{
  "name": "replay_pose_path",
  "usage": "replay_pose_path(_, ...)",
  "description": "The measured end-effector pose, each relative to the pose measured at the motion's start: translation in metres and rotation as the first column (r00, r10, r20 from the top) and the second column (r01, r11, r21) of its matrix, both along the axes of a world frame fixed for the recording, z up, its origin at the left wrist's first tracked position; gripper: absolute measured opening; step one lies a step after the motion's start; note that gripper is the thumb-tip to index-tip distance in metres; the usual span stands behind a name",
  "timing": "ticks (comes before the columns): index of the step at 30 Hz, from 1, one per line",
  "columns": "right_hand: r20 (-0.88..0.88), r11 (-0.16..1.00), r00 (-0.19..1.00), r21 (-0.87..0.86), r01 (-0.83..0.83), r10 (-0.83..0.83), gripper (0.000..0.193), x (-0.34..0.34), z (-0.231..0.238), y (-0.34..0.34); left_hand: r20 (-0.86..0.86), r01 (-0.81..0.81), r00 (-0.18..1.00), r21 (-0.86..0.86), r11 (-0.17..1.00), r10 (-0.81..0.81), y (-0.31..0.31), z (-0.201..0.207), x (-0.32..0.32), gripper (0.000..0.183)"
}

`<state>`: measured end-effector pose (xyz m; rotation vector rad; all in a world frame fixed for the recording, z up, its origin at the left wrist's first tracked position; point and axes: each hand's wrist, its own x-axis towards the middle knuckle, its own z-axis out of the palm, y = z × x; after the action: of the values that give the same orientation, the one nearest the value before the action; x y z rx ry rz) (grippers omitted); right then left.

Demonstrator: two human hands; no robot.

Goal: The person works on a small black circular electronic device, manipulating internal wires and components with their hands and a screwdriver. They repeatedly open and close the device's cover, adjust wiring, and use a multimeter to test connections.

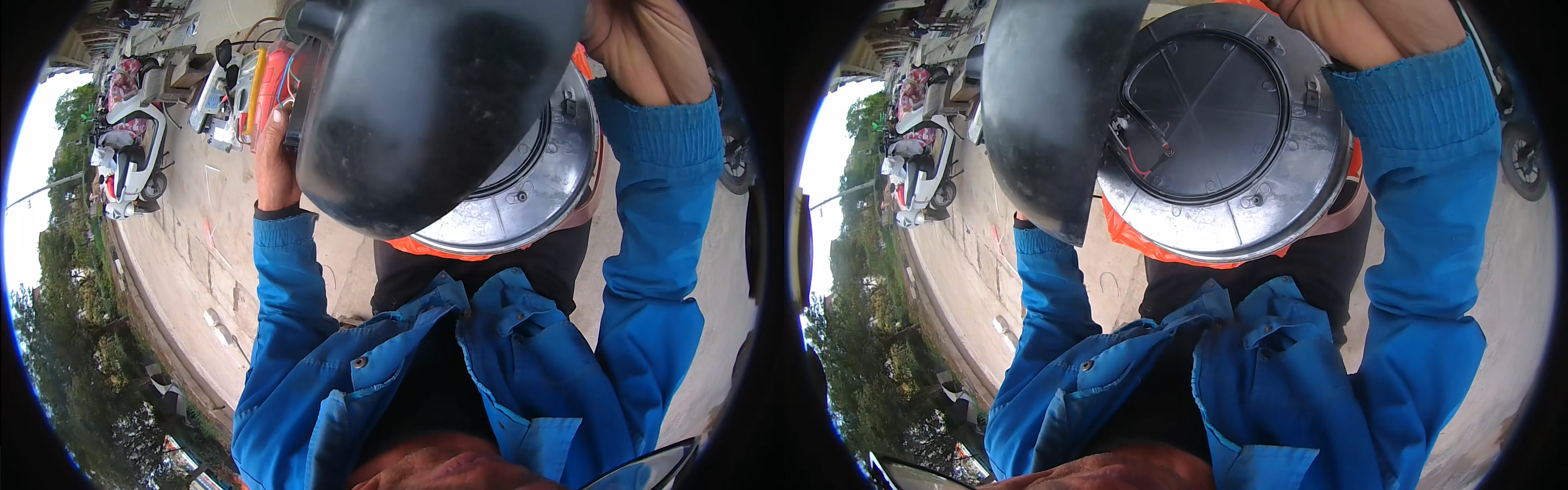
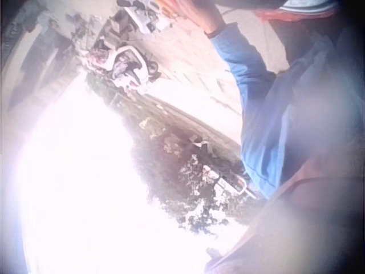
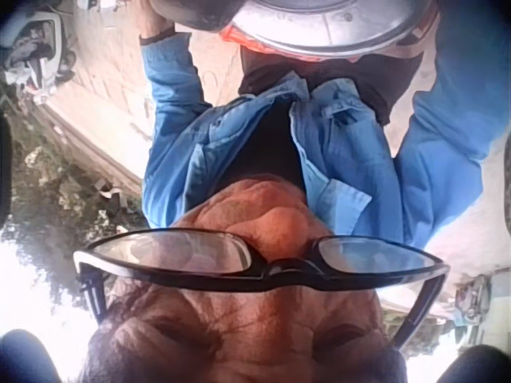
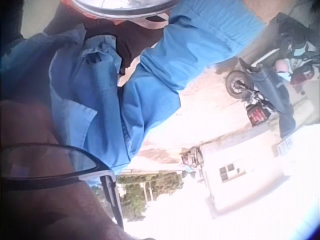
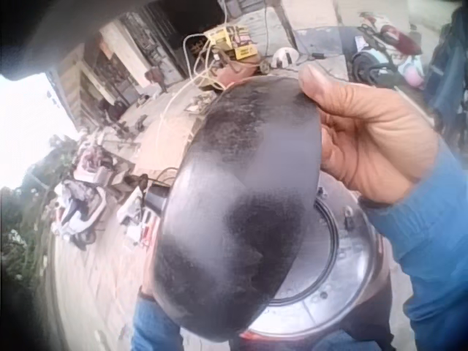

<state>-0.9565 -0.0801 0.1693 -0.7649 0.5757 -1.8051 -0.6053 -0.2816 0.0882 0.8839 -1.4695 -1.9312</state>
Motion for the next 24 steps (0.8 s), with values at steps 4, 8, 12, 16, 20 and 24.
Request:
replay_pose_path(4,0.051,0.998,0.997,0.016,0.056,-0.057,0.027,0.020,0.009,0.002,0.051,-0.061,0.996,-0.255,0.965,0.077,0.022,0.010,0.014,0.062)
replay_pose_path(8,0.039,0.995,0.998,0.087,0.043,-0.047,0.023,0.028,0.026,0.012,0.221,-0.112,0.936,-0.550,0.828,0.273,0.055,0.040,0.040,0.074)
replay_pose_path(12,0.001,0.995,0.996,0.025,0.092,-0.092,0.023,0.048,0.021,0.021,0.099,-0.047,0.981,-0.714,0.699,0.167,0.089,0.071,0.055,0.076)
replay_pose_path(16,0.014,0.993,0.993,0.016,0.118,-0.119,0.023,0.061,0.017,0.031,0.096,0.026,0.991,-0.818,0.575,0.091,0.138,0.089,0.052,0.097)
replay_pose_path(20,-0.028,0.979,0.979,0.030,0.201,-0.200,0.034,0.058,0.024,0.039,0.168,0.100,0.962,-0.951,0.293,0.215,0.177,0.101,0.037,0.095)
replay_pose_path(24,-0.043,0.982,0.981,0.008,0.190,-0.189,0.025,0.059,0.028,0.048,0.146,0.105,0.923,-0.986,0.131,0.356,0.196,0.106,0.024,0.088)
